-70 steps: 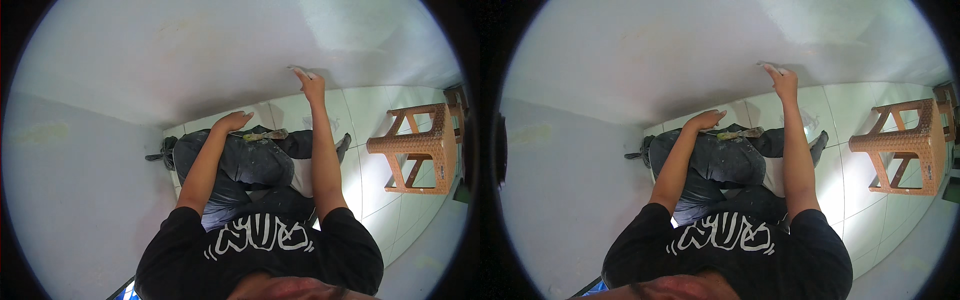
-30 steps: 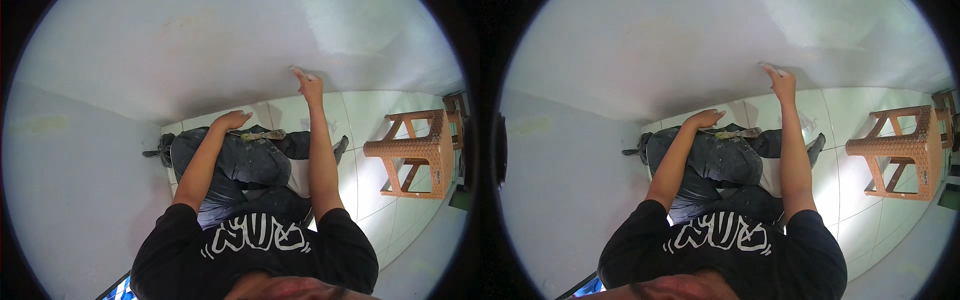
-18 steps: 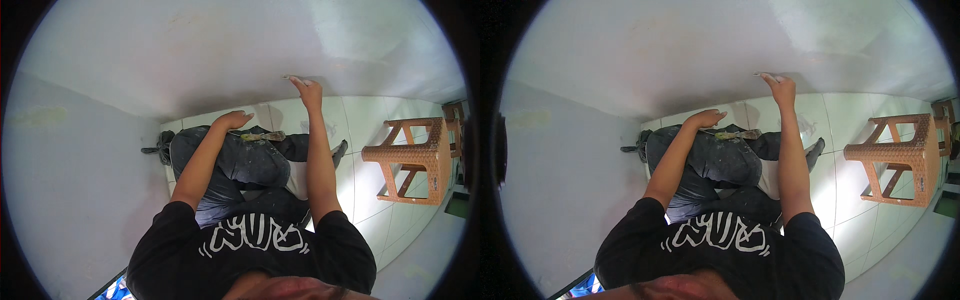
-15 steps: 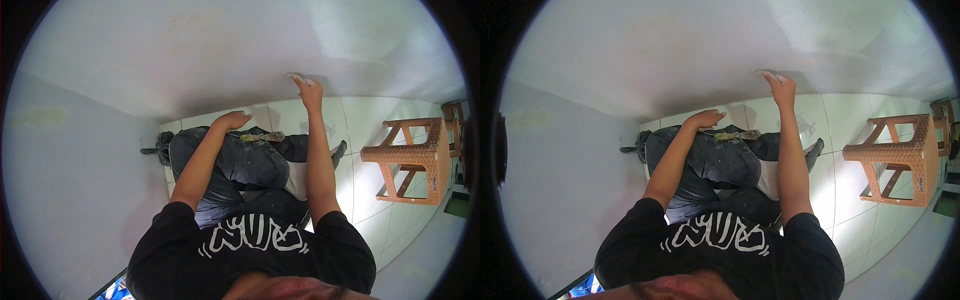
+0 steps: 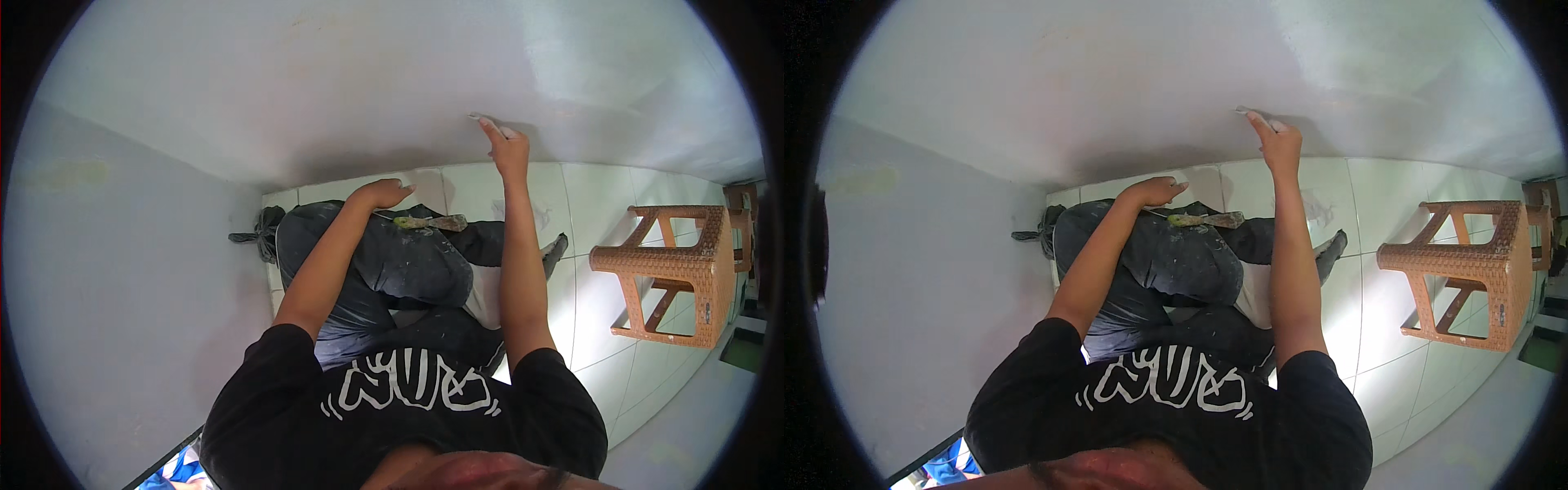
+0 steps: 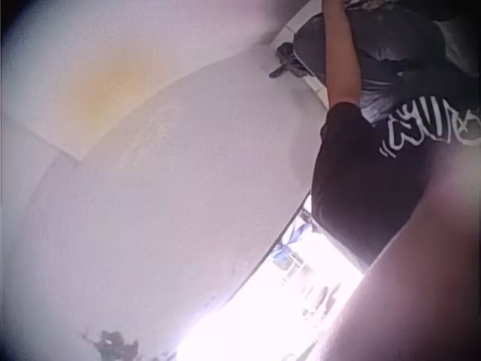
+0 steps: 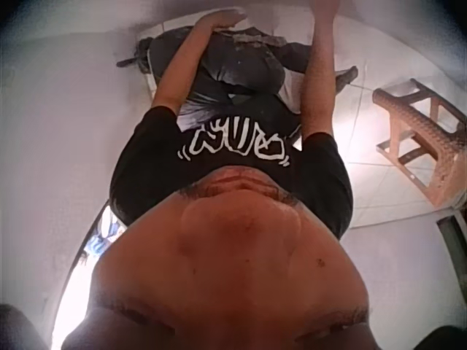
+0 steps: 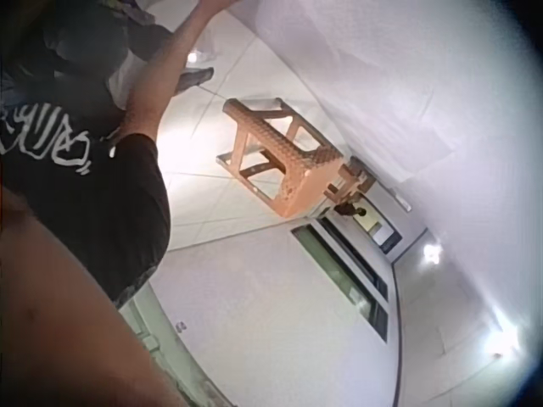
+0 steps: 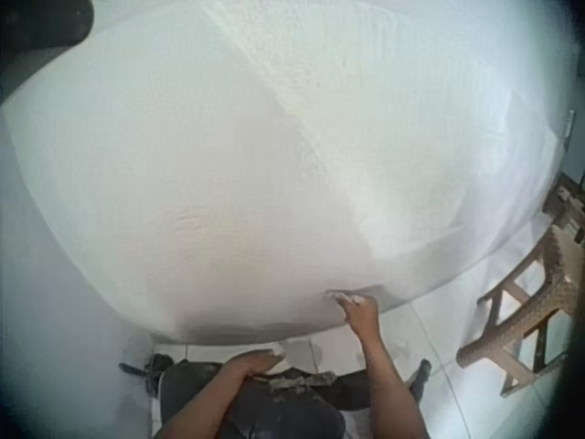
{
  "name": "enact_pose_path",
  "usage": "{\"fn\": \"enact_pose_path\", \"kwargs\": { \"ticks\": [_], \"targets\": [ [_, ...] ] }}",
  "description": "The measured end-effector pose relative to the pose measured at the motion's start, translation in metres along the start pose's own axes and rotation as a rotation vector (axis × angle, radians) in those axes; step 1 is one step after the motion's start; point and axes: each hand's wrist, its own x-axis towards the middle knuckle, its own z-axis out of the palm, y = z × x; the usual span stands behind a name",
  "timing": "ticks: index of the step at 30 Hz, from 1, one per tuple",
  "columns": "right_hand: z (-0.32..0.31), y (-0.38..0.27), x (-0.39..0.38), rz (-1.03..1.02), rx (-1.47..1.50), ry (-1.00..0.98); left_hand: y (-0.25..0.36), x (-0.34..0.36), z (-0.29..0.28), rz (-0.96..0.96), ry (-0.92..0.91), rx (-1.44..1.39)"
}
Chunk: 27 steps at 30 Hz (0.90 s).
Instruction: The person applies patching compound to small holes and imperfections on a wall using a putty knife. They scrape the surface smooth after application and then wipe the putty knife clean with a piece of paper.
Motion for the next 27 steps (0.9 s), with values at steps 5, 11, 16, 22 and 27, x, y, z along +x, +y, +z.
{"fn": "enact_pose_path", "kwargs": {
  "ticks": [5, 11, 16, 22, 27],
  "targets": [
    [0.003, 0.004, 0.0, -0.043, 0.064, 0.038, 0.003, -0.001, -0.001, 0.016, -0.015, -0.022],
    [0.006, -0.006, -0.005, 0.047, 0.053, -0.009, 0.003, 0.0, -0.001, -0.014, -0.037, 0.005],
    [0.008, 0.005, 0.002, 0.09, 0.404, -0.038, -0.001, 0.003, 0.001, -0.003, 0.001, 0.016],
    [0.013, 0.003, -0.005, -0.044, 0.009, -0.048, 0.003, -0.001, 0.0, 0.018, -0.007, -0.01],
    [0.005, -0.007, -0.003, 0.062, 0.1, 0.024, -0.001, 0.004, 0.001, 0.01, -0.014, 0.008]
  ]
}}
